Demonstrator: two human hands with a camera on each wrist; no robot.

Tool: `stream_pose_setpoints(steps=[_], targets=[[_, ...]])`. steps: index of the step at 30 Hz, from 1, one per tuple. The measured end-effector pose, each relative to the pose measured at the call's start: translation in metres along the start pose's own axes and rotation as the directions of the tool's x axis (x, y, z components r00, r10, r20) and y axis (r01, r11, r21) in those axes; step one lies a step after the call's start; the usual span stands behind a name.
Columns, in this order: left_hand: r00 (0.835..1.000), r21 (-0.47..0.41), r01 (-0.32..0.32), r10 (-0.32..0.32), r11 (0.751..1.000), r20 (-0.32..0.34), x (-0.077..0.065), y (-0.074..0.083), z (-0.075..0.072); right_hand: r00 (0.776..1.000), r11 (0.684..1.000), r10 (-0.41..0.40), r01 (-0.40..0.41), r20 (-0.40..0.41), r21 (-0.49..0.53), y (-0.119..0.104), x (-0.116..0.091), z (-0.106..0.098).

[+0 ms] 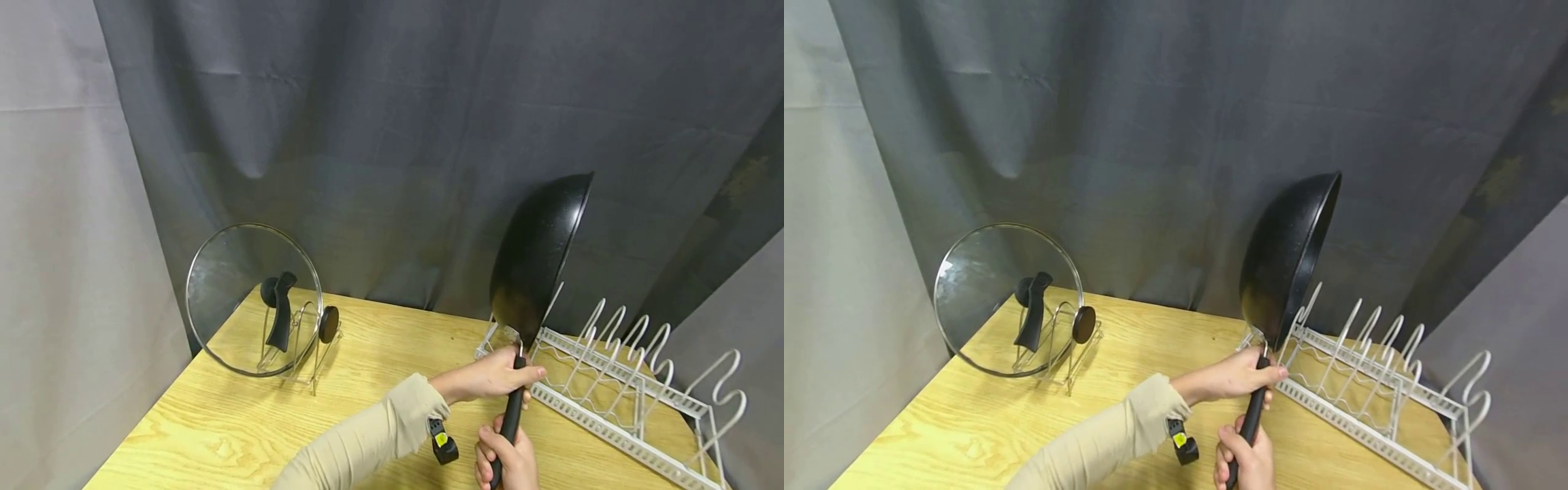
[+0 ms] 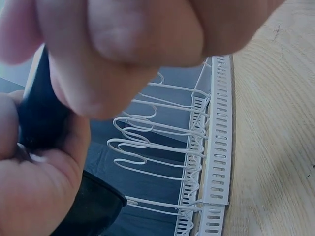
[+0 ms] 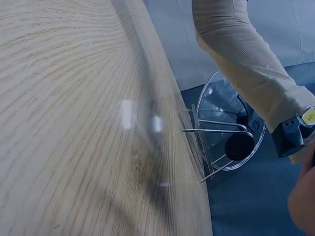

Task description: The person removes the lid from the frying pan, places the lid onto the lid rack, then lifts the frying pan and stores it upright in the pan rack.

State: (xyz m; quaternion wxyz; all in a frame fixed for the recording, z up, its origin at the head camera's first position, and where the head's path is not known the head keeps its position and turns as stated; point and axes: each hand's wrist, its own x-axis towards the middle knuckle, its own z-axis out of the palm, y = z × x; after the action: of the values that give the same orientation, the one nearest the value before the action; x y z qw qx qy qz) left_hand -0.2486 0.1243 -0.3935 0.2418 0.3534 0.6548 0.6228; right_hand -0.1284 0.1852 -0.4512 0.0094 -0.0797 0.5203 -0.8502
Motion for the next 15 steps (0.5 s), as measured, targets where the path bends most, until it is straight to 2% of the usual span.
stream_pose_setpoints(steps=[7,12,15], targets=[[1.0,-0.025,-0.004,0.004,1.0,0.007,0.0008,-0.0021,0.0033,1.0,1.0,0.005,-0.006,0.013,0.025,-0.0003,-0.0026,-0.0029],[0.999,-0.043,0.019,-0.02,0.999,-0.036,0.002,-0.0041,0.0069,0.996,0.997,-0.037,0.031,0.083,0.07,0.0015,-0.0023,-0.0067],[0.998,-0.041,0.037,-0.039,0.998,-0.053,0.0033,-0.0051,0.0085,0.995,0.996,-0.045,0.038,0.092,0.079,0.0017,-0.0024,-0.0075]])
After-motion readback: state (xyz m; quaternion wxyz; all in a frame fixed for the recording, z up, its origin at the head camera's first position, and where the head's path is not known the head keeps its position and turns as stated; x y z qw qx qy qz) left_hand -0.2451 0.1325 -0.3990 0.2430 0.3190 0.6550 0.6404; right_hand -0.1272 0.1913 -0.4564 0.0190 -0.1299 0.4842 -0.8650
